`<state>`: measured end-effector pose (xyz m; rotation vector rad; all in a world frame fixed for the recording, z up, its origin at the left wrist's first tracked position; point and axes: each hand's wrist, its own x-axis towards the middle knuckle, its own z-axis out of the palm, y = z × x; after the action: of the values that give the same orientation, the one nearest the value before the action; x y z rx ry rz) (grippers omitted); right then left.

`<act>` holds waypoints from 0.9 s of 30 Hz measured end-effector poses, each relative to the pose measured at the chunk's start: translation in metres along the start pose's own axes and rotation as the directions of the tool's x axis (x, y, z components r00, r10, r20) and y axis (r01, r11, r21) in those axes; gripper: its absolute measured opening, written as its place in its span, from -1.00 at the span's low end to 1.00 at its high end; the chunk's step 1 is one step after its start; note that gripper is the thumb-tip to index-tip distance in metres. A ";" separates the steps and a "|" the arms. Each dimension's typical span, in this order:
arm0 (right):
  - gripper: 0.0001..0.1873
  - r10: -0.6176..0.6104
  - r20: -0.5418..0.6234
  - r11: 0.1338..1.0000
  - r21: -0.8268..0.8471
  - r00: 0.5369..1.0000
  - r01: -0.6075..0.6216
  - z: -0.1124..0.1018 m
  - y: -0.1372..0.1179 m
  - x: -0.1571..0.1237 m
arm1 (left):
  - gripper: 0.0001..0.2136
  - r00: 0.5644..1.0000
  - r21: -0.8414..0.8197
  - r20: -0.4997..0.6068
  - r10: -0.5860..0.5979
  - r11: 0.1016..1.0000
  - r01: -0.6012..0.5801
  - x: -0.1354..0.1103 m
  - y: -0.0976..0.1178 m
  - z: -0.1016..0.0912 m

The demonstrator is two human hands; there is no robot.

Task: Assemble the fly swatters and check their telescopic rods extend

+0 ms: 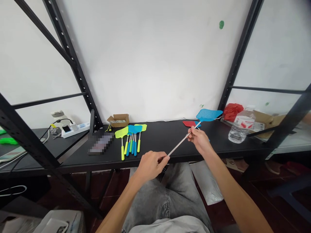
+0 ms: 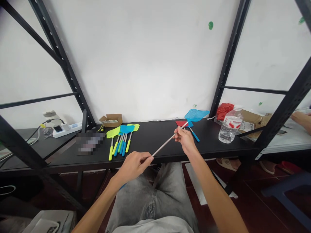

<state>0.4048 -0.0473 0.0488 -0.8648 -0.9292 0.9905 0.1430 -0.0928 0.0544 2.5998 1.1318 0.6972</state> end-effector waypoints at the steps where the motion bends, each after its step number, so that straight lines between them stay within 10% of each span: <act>1: -0.52 -0.004 -0.025 1.000 0.007 1.000 0.004 -0.005 -0.002 0.002 | -0.63 1.000 -0.002 0.016 0.013 1.000 -0.013 0.000 0.000 0.000; 13: -0.52 -0.073 -0.077 0.996 0.041 0.994 0.077 -0.005 -0.002 0.001 | -0.67 1.000 -0.009 0.017 -0.019 1.000 0.020 -0.004 -0.001 -0.003; 24: -0.53 0.032 0.379 0.981 -0.189 0.925 0.044 0.041 0.021 -0.026 | -0.67 0.991 -0.101 -0.077 -0.114 0.989 0.106 0.000 -0.006 0.004; 27: -0.51 0.009 0.341 0.977 -0.204 0.940 0.064 0.046 0.025 -0.027 | -0.60 0.991 -0.133 -0.056 -0.124 0.984 0.115 0.001 -0.009 0.008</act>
<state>0.3484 -0.0577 0.0363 -0.8694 -1.3597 1.0480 0.1423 -0.0864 0.0445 2.3964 1.2075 0.8047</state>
